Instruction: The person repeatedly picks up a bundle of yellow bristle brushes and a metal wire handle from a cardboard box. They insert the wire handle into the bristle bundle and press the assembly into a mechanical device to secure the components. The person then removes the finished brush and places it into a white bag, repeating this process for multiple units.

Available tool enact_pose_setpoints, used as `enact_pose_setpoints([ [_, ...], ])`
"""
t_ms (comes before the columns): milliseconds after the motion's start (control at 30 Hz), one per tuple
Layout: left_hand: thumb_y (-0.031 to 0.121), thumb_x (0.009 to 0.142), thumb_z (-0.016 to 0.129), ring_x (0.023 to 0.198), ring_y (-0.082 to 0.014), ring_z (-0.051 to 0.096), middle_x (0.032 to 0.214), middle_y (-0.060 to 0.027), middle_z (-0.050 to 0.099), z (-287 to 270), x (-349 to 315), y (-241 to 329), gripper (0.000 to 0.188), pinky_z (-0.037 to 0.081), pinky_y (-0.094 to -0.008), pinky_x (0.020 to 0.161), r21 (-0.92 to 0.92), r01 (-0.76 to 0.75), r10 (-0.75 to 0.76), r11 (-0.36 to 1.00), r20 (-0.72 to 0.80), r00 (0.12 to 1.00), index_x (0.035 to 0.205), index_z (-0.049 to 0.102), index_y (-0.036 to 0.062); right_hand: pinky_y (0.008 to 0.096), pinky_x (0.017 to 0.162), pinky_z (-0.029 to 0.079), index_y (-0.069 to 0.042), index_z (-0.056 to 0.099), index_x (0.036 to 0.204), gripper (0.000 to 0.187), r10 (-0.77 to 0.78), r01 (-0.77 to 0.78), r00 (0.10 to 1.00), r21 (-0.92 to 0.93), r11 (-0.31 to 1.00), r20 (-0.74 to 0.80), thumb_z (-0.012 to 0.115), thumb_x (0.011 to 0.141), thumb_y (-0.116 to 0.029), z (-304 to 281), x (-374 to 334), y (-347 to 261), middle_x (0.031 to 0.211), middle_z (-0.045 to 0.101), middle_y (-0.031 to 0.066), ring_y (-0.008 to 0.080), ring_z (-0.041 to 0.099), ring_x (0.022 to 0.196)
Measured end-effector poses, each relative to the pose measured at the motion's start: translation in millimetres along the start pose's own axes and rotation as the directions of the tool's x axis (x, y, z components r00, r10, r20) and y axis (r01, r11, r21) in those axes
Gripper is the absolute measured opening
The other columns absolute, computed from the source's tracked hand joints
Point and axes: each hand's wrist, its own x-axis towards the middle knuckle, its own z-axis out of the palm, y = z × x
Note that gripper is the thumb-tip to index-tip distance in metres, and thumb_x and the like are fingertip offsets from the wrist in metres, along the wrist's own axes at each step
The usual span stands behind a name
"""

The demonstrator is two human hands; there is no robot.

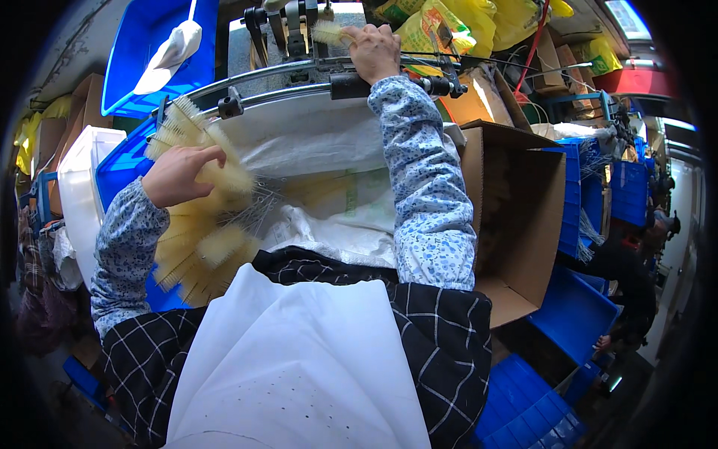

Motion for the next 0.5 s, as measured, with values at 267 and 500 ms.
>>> enact_pose_setpoints([
  [267,0.008,0.065,0.055,0.073,-0.0175,0.049,0.081,-0.0058,0.052,-22.8,-17.8,12.8,0.028,0.040,-0.0282,0.066,-0.422,-0.146,0.075,0.895,-0.182,0.980,0.092,0.050,0.0059,0.0382,0.083,0.031,-0.033,0.060,0.102,0.030,-0.025,0.025,0.999,0.003,1.000,0.046,0.052,0.077,-0.018,7.9,7.2,7.9,0.092,0.057,-0.0008,0.0208,0.045,0.097],
  [500,0.004,0.063,0.052,0.076,-0.0129,0.044,0.084,-0.0012,0.049,-40.2,-26.4,28.7,0.026,0.035,-0.0253,0.068,-0.471,-0.243,0.097,0.848,-0.314,0.944,0.089,0.049,0.0058,0.0451,0.094,0.019,-0.033,0.057,0.108,0.031,-0.192,0.186,0.981,-0.145,0.972,-0.028,0.052,0.080,-0.020,36.5,26.3,21.1,0.106,0.052,-0.0017,0.0210,0.034,0.115],
])
